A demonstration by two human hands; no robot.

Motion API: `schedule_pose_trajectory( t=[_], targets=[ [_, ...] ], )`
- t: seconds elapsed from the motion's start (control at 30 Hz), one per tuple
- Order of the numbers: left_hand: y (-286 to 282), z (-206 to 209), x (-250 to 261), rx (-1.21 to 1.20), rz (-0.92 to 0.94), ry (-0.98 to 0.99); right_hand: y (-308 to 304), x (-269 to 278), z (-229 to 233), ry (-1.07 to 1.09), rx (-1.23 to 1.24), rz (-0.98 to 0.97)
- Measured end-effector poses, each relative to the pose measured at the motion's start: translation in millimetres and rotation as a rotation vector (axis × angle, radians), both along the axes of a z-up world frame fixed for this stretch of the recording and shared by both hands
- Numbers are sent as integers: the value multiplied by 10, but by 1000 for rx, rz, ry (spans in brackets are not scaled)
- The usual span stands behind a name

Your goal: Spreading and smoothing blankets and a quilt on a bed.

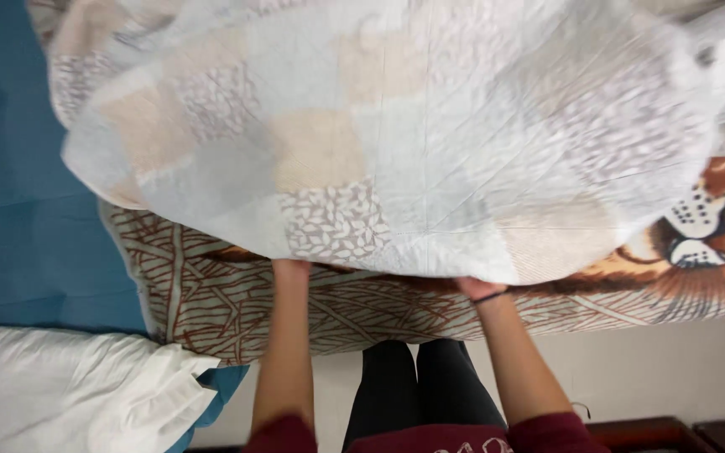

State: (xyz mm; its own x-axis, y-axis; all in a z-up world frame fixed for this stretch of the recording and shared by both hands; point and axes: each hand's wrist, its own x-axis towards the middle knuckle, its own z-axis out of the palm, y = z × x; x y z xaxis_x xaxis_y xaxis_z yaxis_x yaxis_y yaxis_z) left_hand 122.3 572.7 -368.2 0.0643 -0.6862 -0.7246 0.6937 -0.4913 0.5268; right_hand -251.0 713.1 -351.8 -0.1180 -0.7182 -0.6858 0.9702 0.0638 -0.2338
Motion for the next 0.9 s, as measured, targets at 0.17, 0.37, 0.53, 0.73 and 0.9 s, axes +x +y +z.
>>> schedule_pose_trajectory(
  t=[0.17,0.37,0.53,0.73,0.9],
  targets=[
    [1926,452,248,186,-8,-33,960,812,19,-28,200,329],
    [3331,1438,118,448,104,146,1784,1609,360,-70,456,912],
    [3752,1808,420,358,159,286,1870,1636,476,-75,648,891],
    [3633,2393,1484,56,165,145,1393,1409,993,-264,380,-78],
    [3406,2838,2882,-122,126,-57,1204,1167,829,-259,-112,-305]
  ],
)
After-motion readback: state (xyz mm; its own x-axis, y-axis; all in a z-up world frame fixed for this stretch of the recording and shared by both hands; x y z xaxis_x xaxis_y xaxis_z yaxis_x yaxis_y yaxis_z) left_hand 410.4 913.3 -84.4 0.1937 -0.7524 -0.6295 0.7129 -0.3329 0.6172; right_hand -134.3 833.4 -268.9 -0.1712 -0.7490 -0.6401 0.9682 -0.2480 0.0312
